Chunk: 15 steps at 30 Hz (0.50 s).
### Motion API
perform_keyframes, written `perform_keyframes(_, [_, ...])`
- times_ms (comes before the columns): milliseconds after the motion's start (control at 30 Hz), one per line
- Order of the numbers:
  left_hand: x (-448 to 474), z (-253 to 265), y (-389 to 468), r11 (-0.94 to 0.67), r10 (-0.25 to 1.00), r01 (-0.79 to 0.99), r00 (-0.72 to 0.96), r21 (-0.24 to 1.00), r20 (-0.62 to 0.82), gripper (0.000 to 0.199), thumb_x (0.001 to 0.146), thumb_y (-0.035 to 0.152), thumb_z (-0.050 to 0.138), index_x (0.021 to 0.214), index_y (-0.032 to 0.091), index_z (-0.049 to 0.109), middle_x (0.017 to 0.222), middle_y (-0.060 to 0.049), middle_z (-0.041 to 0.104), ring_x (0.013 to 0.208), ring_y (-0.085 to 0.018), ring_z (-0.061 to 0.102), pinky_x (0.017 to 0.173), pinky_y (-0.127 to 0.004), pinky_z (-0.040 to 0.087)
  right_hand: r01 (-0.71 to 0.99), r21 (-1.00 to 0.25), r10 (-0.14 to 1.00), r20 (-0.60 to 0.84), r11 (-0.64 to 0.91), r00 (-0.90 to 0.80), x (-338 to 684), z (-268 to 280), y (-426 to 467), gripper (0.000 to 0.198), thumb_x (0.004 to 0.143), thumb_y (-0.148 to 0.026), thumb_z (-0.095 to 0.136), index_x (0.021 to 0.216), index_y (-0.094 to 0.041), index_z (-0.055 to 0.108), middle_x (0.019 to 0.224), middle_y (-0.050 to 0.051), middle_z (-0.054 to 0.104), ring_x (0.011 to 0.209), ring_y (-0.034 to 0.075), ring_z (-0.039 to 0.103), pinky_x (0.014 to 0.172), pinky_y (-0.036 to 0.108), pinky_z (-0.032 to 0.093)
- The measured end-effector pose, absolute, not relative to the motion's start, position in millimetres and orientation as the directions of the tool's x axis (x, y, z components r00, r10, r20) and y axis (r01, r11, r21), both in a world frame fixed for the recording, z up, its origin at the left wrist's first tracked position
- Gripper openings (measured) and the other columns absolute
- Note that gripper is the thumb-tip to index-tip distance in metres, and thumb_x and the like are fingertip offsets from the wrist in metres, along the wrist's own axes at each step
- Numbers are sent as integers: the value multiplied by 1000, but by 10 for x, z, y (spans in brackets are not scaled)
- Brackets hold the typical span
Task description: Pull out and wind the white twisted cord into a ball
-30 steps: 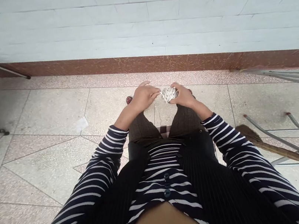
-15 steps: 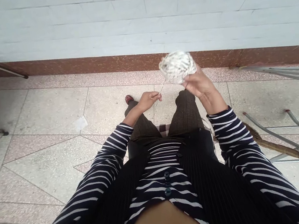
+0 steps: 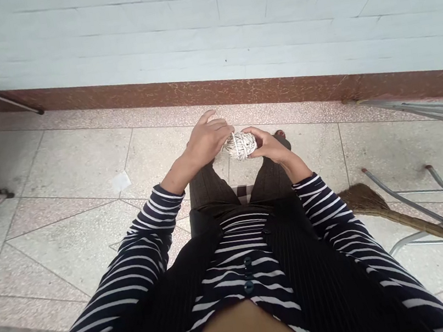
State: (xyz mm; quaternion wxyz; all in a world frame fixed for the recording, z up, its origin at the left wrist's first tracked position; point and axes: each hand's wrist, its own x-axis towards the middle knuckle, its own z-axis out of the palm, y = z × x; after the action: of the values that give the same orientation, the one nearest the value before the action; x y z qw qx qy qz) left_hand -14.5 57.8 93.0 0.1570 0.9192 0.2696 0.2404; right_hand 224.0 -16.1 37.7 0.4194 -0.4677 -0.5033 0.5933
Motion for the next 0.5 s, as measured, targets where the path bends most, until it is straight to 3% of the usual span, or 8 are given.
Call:
perform_keyframes(100, [-156,891,533,-782,597,404,705,474,383,39,116,37,43,110,23,78,105,-5,81,106,-21,73,129,-51,40,-173,-958,940,-171,-229,-296,2199,505,-255,78,49,-19,98,121,-29,70,115,1,71,107,26,66,89,37,59])
perform_keyframes(167, [-143,837,473,-733,646,419,675,535,357,43,117,40,39,115,22,79,109,-7,82,106,-22,74,118,-47,49,-258,-918,911,-196,-301,-363,2176,562,-308,79,52,-20,99,124,-30,68,121,3,72,107,27,68,84,37,62])
perform_keyframes(333, [-93,765,363,-652,704,470,667,596,244,45,116,41,38,111,22,80,95,-7,80,92,-23,72,89,-35,53,-354,-857,901,-249,-376,-354,2037,583,-470,80,56,-31,102,125,-29,64,120,6,73,108,30,72,80,43,70])
perform_keyframes(500, [-114,725,463,-613,727,463,648,640,227,35,112,41,50,111,24,81,104,-7,82,99,-23,73,95,-36,53,-289,-893,931,-285,-345,-229,1985,659,-554,74,55,-36,103,117,-28,65,106,3,74,101,29,73,70,38,69])
